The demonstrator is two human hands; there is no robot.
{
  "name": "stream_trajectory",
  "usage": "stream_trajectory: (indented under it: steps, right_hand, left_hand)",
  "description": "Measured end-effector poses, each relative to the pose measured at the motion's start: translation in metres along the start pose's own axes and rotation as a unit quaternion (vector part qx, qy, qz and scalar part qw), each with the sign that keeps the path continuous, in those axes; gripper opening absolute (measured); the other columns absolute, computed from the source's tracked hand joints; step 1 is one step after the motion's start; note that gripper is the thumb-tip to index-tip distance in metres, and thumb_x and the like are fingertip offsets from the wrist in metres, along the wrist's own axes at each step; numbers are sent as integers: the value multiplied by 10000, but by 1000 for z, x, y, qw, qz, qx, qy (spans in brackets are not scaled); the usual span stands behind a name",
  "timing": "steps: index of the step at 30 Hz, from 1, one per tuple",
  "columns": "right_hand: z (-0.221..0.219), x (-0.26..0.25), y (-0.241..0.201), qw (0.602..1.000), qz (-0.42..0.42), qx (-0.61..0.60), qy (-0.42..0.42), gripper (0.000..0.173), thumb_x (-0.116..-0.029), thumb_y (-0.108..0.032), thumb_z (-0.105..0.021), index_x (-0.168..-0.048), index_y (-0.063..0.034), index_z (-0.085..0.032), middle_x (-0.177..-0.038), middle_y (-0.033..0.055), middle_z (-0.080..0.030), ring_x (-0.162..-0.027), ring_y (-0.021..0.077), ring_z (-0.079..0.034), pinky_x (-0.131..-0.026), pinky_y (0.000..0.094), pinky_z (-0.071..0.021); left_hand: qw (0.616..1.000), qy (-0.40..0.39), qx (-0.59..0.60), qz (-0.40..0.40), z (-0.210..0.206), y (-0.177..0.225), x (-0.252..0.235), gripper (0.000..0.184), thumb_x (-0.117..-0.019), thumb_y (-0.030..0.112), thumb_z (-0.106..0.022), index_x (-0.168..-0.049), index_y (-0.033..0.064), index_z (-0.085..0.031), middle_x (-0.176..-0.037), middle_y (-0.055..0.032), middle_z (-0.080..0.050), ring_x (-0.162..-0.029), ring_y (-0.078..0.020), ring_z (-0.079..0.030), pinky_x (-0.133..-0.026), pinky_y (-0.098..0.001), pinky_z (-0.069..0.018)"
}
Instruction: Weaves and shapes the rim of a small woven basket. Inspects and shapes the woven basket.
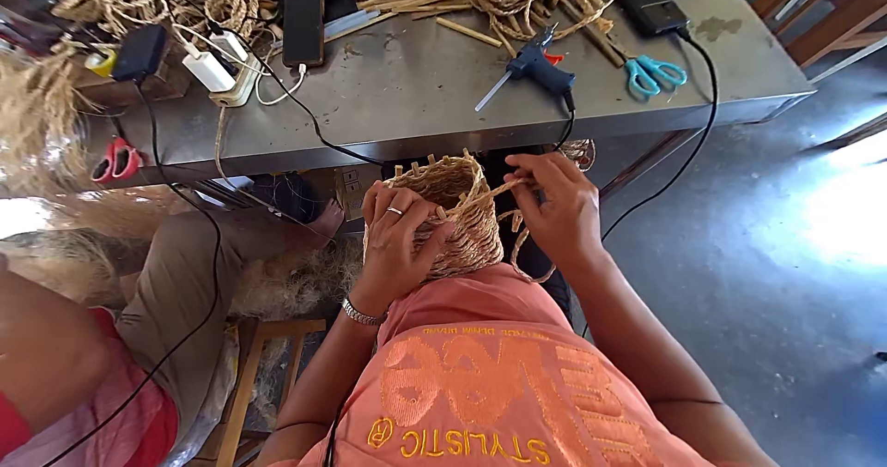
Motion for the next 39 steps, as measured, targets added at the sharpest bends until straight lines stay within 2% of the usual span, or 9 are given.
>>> stream_trajectory:
  steps: [8,11,14,17,22,25,29,33,39]
  right_hand:
    - [-9,-6,-37,997,50,-45,31,221,-1017,-76,-580,-1170,-40,-735,-1105,137,-714,-1040,249,-674,-908,379,-553]
    - [-21,2,-29,996,25,-84,3,276,-1029,-78,-545,-1268,-28,-674,-1140,120,-715,-1056,214,-682,-925,364,-565]
    - [-31,12,-18,988,-20,-149,-18,248,-1028,-67,-542,-1222,-11,-686,-1114,121,-710,-995,155,-702,-876,304,-597]
    - [-31,16,-16,983,-25,-182,-26,249,-1026,-54,-551,-1226,-26,-696,-1133,109,-717,-995,136,-707,-880,291,-599]
    - [-27,16,-11,981,-37,-188,-40,278,-1035,-77,-555,-1261,-60,-716,-1052,86,-726,-926,114,-704,-847,273,-597]
    - [-27,14,-14,980,-24,-191,-44,279,-1023,-62,-567,-1253,-57,-725,-1006,80,-720,-886,103,-689,-817,253,-584]
    - [-24,11,-15,981,6,-186,-62,285,-1011,-59,-584,-1252,-70,-734,-1001,66,-717,-880,88,-678,-807,232,-579]
    - [-13,8,-9,980,7,-181,-77,213,-990,-90,-634,-1158,-73,-763,-992,55,-719,-865,73,-682,-767,215,-587]
    - [0,3,-12,986,1,-153,-62,168,-958,-147,-706,-1087,-57,-760,-976,60,-705,-815,56,-655,-694,181,-551]
  left_hand:
    - [977,-76,187,-66,46,-37,-24,318,-979,400,-631,-891,106,-719,-1018,-25,-669,-1230,-200,-557,-1241,-573,-150]
    - [972,-60,221,-58,38,-49,-17,309,-964,398,-640,-871,114,-718,-1022,-20,-672,-1252,-203,-549,-1247,-581,-122]
    - [977,-58,199,-41,36,-46,-12,304,-967,385,-609,-908,109,-722,-1096,-36,-662,-1320,-217,-504,-1247,-612,-70]
    - [985,-62,161,-24,34,-40,-13,322,-977,384,-581,-972,92,-717,-1150,-55,-644,-1332,-225,-493,-1252,-614,-67]
    - [997,-59,49,-31,39,-9,-26,461,-930,303,-585,-1335,89,-635,-1398,-62,-598,-1424,-262,-435,-1235,-661,-50]
    - [998,-29,2,-48,37,23,-33,466,-973,228,-568,-1400,40,-576,-1399,-96,-613,-1378,-247,-514,-1255,-615,-136]
    - [997,-68,-42,-2,22,32,-32,444,-1006,255,-549,-1392,35,-537,-1341,-93,-641,-1312,-236,-574,-1243,-578,-230]
    - [997,-77,1,4,17,24,-26,358,-983,254,-611,-1254,25,-572,-1178,-108,-652,-1156,-253,-611,-1154,-523,-375]
    - [989,-124,75,24,31,17,-20,319,-1060,227,-481,-1305,37,-555,-1214,-80,-634,-1146,-161,-605,-1004,-345,-508]
Point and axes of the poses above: each hand's wrist, its own x-axis away from the middle knuckle, its own z-axis out of the back of the hand, y = z × x, the point moved 5 cm from there along -x, towards the middle knuckle
